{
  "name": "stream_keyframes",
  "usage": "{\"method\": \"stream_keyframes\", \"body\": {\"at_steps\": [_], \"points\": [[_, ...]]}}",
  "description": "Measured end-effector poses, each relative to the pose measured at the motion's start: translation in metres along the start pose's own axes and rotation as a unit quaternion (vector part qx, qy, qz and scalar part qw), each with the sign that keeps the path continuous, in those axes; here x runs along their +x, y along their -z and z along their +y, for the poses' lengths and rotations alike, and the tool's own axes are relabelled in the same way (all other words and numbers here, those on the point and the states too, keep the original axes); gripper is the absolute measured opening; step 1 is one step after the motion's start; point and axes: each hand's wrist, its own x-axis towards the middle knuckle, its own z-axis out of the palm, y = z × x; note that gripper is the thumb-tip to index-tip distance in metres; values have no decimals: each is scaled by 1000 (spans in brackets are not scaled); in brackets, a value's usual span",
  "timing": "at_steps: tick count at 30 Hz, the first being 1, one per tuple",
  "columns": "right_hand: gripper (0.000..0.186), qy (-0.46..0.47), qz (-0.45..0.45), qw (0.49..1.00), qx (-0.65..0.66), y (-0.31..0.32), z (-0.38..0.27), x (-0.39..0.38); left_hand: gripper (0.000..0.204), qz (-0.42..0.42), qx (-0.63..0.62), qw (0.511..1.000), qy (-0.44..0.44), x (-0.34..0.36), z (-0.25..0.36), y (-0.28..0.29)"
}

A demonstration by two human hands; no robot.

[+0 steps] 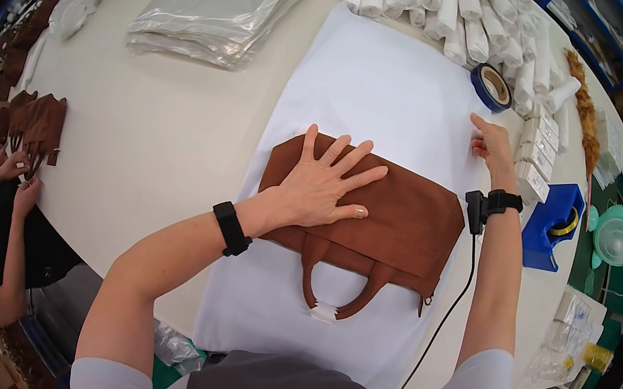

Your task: The person wraps a brown handbag in white tissue paper and places it inside a clear plastic bag. They repeat this process for a second handbag, placing the wrapped items into a green bin. The workspace is a white table with stacks of packaging materials.

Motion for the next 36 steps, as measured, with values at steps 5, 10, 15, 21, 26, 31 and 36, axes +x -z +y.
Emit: {"method": "stream_keyframes", "body": {"at_steps": [5,10,15,21,26,31,36], "points": [[26,18,-6,990,142,13,8,24,65,6,-7,1000,-10,4,1,0],[17,-55,-104,940,319,15,2,18,65,4,-9,1000,-11,2,2,-1],[9,183,-334,857,346,28,-23,-51,65,-7,-8,1000,-3,-4,0,0],[37,175,-94,945,259,50,-30,-78,67,-6,18,1000,-9,-2,2,0],[44,35,-96,969,226,21,2,2,68,-10,25,1000,-16,3,4,1],[34,55,-81,991,94,-18,-11,8,68,-9,21,1000,-4,-4,-3,-4],[28,-14,-60,992,109,1,1,13,67,-6,15,1000,-17,6,2,-1]]}}
